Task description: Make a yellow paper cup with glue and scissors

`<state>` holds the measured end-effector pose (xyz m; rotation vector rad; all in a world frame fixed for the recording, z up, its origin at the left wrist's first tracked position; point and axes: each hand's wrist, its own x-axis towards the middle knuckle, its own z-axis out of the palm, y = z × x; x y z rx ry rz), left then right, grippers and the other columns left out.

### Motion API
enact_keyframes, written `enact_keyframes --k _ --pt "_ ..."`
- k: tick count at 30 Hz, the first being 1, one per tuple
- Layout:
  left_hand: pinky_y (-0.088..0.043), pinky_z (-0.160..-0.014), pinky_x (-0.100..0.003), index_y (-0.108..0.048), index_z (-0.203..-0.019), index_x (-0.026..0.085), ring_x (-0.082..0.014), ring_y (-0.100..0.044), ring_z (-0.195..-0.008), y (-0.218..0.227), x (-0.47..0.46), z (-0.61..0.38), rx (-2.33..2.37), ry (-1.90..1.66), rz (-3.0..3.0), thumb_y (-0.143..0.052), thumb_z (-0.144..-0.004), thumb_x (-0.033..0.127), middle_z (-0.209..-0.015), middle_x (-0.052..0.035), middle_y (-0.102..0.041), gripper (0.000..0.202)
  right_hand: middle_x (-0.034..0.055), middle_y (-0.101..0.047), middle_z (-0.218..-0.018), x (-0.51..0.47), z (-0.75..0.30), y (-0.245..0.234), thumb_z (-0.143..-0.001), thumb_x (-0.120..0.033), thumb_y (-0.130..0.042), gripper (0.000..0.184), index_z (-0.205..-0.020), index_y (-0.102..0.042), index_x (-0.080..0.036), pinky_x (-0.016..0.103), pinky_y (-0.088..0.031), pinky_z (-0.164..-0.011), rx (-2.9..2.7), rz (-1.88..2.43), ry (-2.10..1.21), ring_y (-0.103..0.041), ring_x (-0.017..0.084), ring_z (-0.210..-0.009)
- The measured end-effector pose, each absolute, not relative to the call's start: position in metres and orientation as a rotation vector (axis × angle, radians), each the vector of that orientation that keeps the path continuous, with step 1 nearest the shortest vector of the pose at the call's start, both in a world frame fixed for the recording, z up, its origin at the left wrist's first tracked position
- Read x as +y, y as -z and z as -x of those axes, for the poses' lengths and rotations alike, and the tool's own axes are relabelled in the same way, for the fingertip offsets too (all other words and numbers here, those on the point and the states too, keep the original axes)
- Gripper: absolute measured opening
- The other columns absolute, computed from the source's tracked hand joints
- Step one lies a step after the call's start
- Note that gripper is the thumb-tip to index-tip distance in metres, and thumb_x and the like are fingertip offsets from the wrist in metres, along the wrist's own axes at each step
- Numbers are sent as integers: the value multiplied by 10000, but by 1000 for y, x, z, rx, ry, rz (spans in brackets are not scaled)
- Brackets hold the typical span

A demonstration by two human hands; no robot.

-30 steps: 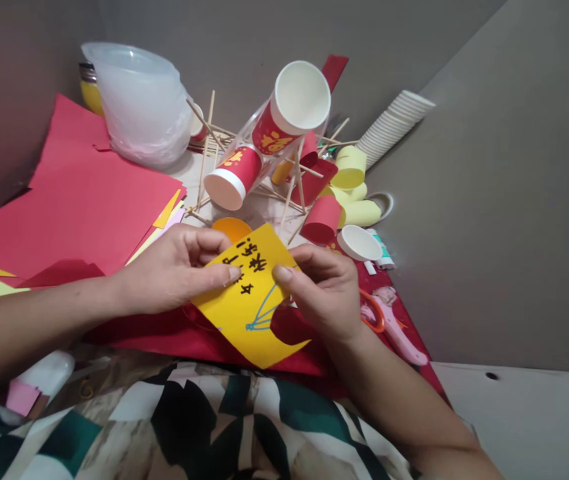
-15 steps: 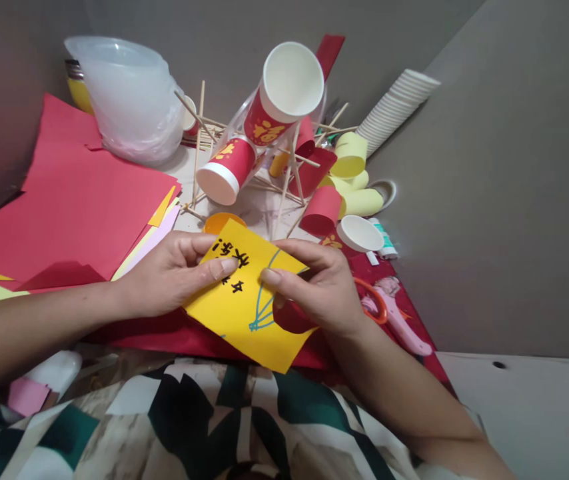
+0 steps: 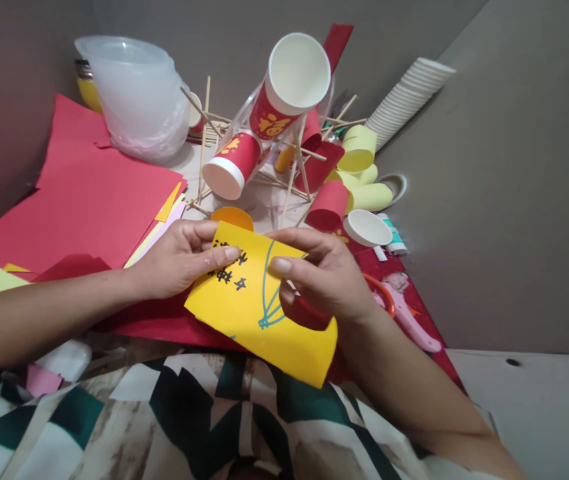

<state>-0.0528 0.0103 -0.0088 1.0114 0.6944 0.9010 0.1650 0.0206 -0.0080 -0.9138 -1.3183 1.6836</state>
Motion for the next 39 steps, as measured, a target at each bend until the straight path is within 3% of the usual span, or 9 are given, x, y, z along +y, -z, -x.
enact_keyframes --k 7,12,20,24,27,31,39 --pt "-612 -666 -205 -787 -1034 172 -161 -768 -736 13 10 52 669 -860 -1015 -816 -827 317 -871 -64 -810 255 -55 -625 -477 21 -165 -2 -642 -279 -901 248 -831 -770 -187 174 -447 -340 -1458 975 -1547 -539 86 -351" --pt "-602 -703 -212 -781 -970 165 -146 -754 -753 18 8 51 665 -850 -1027 -814 -826 315 -878 -54 -803 211 -45 -637 -503 21 -168 -3 -708 -237 -830 197 -902 -816 -206 160 -412 -323 -1511 962 -1461 -495 64 -335" --pt "-457 -515 -138 -784 -793 147 -56 -542 -518 12 12 49 732 -839 -1214 -834 -753 218 -605 26 -666 95 -39 -596 -488 19 -168 -7 -754 -159 -723 151 -820 -843 -222 166 -363 -350 -1680 901 -1354 -471 60 -381" --pt "-525 -580 -169 -787 -826 150 -93 -629 -598 13 11 49 722 -820 -1237 -804 -807 285 -712 -17 -736 137 -42 -567 -463 20 -169 -6 -761 -170 -730 165 -870 -843 -218 176 -328 -332 -1700 917 -1348 -439 64 -363" --pt "-570 -622 -188 -786 -861 154 -122 -698 -665 14 9 51 708 -786 -1190 -799 -827 332 -793 -43 -778 182 -25 -639 -525 21 -169 -5 -768 -198 -757 173 -923 -832 -217 189 -404 -351 -1686 887 -1444 -515 88 -388" --pt "-595 -656 -187 -795 -885 161 -133 -732 -704 13 6 53 709 -807 -1162 -795 -842 325 -806 -45 -791 170 28 -754 -742 20 -169 -2 -751 -271 -809 242 -979 -811 -190 255 -575 -508 -1618 923 -1568 -681 148 -556" --pt "-615 -734 -235 -813 -1049 243 -174 -745 -785 15 6 58 773 -820 -1286 -755 -875 360 -907 -51 -808 218 8 -707 -697 25 -170 5 -820 -347 -730 262 -1025 -818 -210 262 -584 -648 -1754 845 -1426 -701 170 -730"
